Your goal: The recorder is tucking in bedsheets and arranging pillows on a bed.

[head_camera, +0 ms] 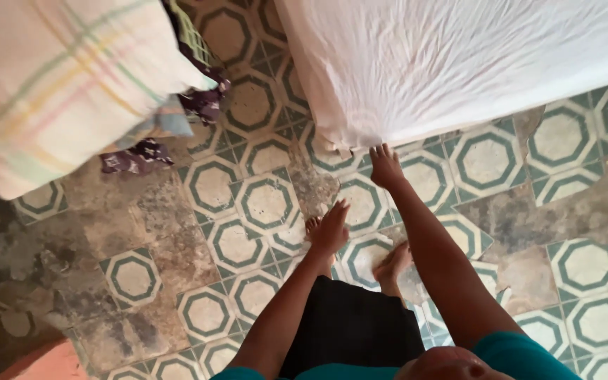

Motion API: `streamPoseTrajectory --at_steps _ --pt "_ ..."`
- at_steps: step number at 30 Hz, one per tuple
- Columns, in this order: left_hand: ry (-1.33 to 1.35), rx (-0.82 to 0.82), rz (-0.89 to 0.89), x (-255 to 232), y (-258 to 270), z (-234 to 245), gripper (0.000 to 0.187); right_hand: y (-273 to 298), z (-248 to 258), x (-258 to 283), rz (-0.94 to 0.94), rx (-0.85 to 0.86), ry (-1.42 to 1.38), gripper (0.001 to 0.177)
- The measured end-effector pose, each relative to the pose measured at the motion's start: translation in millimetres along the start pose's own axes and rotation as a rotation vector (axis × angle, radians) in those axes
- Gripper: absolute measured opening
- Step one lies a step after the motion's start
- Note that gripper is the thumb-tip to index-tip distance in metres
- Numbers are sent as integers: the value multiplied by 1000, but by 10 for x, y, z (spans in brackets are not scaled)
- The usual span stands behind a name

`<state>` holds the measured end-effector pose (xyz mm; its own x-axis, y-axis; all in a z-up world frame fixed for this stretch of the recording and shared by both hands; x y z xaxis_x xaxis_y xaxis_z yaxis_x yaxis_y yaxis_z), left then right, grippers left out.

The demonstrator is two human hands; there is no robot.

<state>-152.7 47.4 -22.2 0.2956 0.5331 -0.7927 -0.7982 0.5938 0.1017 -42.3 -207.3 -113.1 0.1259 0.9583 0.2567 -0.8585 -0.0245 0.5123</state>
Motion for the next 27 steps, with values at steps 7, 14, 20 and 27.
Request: streamPoseTrajectory --at_steps 7,14,20,27 --pt "-157 -26 -79 -495 -773 1069 67 125 1172 -115 -9 -185 -14 76" --pt "-278 -266 -245 -1678 -1691 2402 73 926 3088 569 105 -613 -67 72" --pt "-317 -338 -279 -2479 -1757 3227 85 1410 4139 1068 140 -726 -37 68" --pt "-398 -439 -362 -2847 -1607 3722 88 1771 4717 1429 189 -788 -13 65"
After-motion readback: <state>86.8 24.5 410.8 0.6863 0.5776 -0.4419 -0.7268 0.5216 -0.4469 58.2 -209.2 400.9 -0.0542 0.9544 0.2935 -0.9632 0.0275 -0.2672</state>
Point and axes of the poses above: each hand's wrist, its own y-axis away from the middle knuckle, its own z-axis out of the back of the hand, x = y × z, the point moved 2 cm from there along -y, towards the middle knuckle, and after that the axes turned 2 degrees about y, right-handed, at the moved point
